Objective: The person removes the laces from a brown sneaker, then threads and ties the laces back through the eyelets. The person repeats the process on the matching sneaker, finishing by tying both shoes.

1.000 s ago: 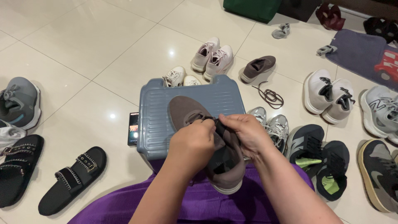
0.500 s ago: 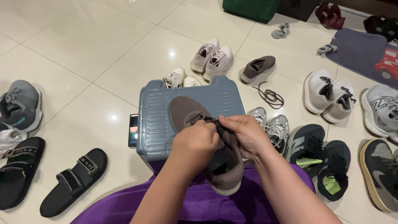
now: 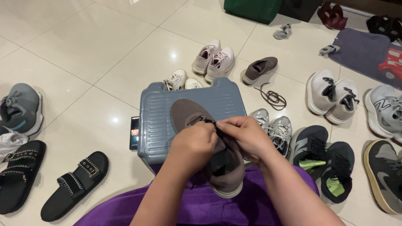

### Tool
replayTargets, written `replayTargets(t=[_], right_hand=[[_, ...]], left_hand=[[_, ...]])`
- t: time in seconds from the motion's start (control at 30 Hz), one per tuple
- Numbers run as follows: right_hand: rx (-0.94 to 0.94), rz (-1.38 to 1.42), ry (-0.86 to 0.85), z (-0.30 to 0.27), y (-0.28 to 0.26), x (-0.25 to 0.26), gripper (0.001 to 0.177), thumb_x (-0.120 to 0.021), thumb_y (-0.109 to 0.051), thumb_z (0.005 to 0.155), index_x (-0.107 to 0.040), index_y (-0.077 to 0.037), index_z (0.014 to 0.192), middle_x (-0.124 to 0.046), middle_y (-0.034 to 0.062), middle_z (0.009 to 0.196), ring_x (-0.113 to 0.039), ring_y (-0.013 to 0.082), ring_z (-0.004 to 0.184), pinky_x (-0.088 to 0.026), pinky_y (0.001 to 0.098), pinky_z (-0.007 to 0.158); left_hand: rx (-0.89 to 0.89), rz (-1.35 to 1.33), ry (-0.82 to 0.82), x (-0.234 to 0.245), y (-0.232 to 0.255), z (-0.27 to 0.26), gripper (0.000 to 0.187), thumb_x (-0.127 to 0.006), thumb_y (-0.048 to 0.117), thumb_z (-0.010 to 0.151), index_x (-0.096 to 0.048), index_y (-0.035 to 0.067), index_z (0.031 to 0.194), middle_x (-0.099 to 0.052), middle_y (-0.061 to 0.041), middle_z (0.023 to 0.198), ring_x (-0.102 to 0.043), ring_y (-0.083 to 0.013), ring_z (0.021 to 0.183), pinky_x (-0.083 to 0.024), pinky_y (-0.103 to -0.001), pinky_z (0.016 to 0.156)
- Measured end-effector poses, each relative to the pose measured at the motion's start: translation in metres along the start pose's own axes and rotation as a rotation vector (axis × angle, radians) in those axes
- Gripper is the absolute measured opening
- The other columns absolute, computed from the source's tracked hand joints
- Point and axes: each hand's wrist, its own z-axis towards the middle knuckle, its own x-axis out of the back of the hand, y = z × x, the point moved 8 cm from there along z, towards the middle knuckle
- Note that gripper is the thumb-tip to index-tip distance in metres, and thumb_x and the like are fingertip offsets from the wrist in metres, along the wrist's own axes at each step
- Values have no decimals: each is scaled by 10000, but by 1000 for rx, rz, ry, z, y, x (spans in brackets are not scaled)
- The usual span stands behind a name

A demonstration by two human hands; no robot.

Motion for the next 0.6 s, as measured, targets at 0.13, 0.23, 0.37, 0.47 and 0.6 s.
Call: replayTargets(t=[0.13,0.23,0.37,0.47,0.6], right_hand=[[62,-88,-27,-10,-10,5,259,-710,-85,888,-770,52,1099,-793,93,941,-712,115,790,-577,261,728],[131,-99,-15,-13,-12,6,273,-713,-55,881,-769,45,1129,-797,81,975,-713,102,820,-581,252,758],[179,-177,28,-11,-12,5,246,-699,-79,922,-777,44,1121,-795,78,957,-685,85,806,-566,242,736],[212,-170,48,-14,-14,1,241,-689,-86,938,-786,27,1128,-798,82,968,-686,95,822,-558,252,739],[573,-660,149,-35,-39,-9,193,-706,-97,926,-782,4,1071,-788,63,958,-723,128,862,-571,275,769]], left_hand=[[19,14,44,2,2,2,274,-532,281,918,-683,52,923,-707,-191,943,-669,-418,886,-507,-531,763],[46,-4,50,2,2,2,254,-569,275,878,-670,42,898,-709,-193,891,-673,-420,858,-508,-534,728],[6,48,78,4,4,1,212,-581,234,860,-678,47,839,-703,-202,831,-672,-422,827,-512,-533,723],[-37,103,124,4,6,-2,175,-574,196,840,-686,61,835,-706,-193,810,-675,-418,795,-521,-527,707],[-85,139,206,2,11,-7,184,-577,210,852,-686,65,823,-705,-181,780,-680,-408,764,-536,-507,682]])
